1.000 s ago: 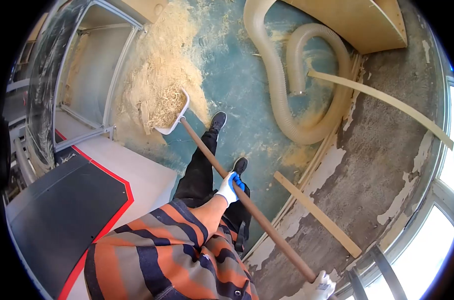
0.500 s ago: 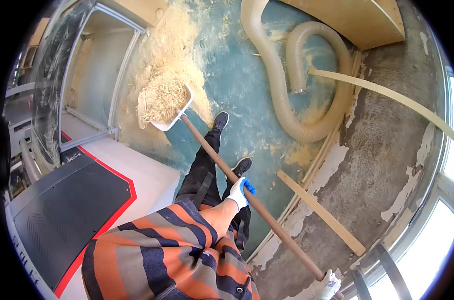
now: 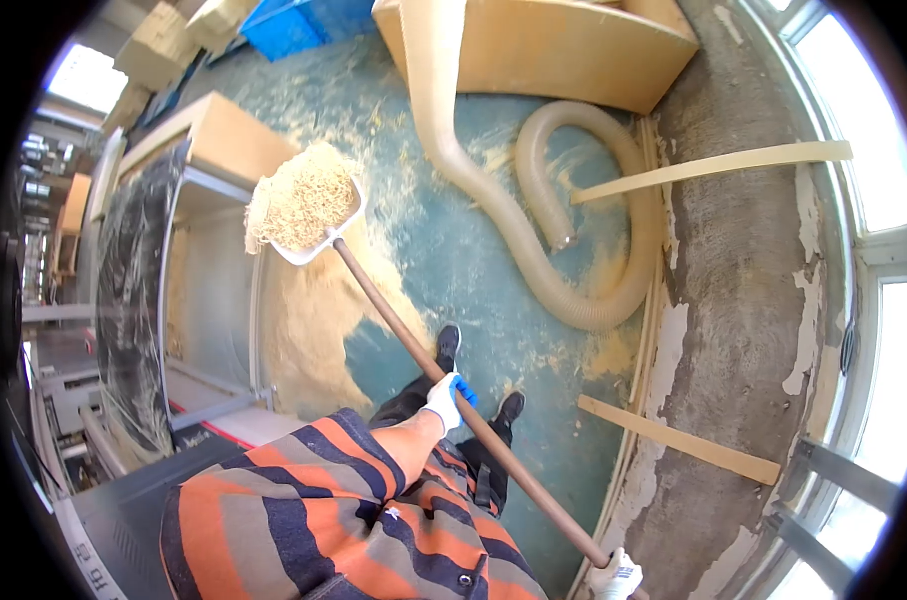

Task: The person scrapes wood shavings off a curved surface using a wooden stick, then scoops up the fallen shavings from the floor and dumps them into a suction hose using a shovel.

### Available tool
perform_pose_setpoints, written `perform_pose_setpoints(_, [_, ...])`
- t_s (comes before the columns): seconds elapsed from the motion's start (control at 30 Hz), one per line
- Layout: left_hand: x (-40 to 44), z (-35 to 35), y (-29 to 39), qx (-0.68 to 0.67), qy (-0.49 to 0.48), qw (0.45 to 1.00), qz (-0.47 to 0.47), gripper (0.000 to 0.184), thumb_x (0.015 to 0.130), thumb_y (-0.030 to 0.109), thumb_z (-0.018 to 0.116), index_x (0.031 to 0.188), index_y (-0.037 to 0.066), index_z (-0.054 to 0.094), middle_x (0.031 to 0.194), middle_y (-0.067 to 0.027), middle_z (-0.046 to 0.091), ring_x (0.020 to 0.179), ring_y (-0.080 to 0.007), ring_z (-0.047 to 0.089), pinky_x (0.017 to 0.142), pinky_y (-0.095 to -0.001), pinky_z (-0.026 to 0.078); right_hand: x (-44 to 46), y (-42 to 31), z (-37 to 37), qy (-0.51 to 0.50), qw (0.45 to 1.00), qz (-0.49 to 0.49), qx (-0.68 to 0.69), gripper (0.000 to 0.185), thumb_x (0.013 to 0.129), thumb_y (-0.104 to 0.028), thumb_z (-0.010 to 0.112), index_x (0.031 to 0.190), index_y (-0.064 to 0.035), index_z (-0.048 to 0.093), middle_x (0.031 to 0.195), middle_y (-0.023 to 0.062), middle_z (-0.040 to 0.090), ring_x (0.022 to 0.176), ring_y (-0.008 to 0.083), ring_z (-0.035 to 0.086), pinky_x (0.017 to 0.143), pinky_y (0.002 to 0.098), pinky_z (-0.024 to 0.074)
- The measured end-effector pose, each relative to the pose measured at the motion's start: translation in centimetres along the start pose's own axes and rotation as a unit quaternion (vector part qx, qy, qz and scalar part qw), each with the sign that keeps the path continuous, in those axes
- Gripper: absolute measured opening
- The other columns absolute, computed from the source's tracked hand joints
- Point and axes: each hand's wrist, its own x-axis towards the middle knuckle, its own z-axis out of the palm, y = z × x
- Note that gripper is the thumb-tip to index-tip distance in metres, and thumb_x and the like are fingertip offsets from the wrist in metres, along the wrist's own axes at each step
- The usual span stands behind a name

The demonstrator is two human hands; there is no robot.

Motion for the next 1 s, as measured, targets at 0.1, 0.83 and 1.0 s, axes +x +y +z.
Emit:
perform_pose_setpoints(0.1, [1.3, 1.8, 8.1, 0.057, -0.046, 0.996, 0.044, 0.014, 0.084, 0.019, 0.064, 0.080, 0.008, 0.056, 0.068, -0.0068, 0.054, 0.055, -0.0226, 0.056, 0.056, -0.0402, 0.056, -0.3, -6.2, 2.2, -0.039, 0.997, 0.010, 0.068, 0.030, 0.063, -0.030, 0.070, 0.083, -0.0097, 0.062, 0.078, 0.0165, 0.069, 0.077, 0.0389, 0.068, 0.071, 0.0466, 0.0525])
perform_pose_setpoints(0.83, [-12.3, 29.4, 39.2, 0.172, -0.223, 0.886, 0.369, 0.018, 0.082, 0.009, 0.070, 0.088, 0.003, 0.055, 0.067, -0.0069, 0.059, 0.051, -0.0185, 0.056, 0.046, -0.0345, 0.050, 10.2, -42.3, -14.6, -0.350, 0.548, -0.121, 0.750, 0.020, 0.076, -0.009, 0.075, 0.087, 0.0030, 0.064, 0.065, 0.0071, 0.059, 0.048, 0.0166, 0.056, 0.041, 0.0296, 0.0473])
perform_pose_setpoints(1.0, [-11.0, 28.4, 37.4, 0.180, -0.204, 0.884, 0.380, 0.019, 0.082, 0.010, 0.069, 0.087, 0.003, 0.053, 0.065, -0.0059, 0.057, 0.047, -0.0166, 0.054, 0.042, -0.0328, 0.048, 11.0, -42.3, -11.9, -0.374, 0.544, -0.096, 0.745, 0.020, 0.076, -0.007, 0.074, 0.089, 0.0029, 0.064, 0.065, 0.0078, 0.059, 0.049, 0.0175, 0.057, 0.042, 0.0322, 0.0517])
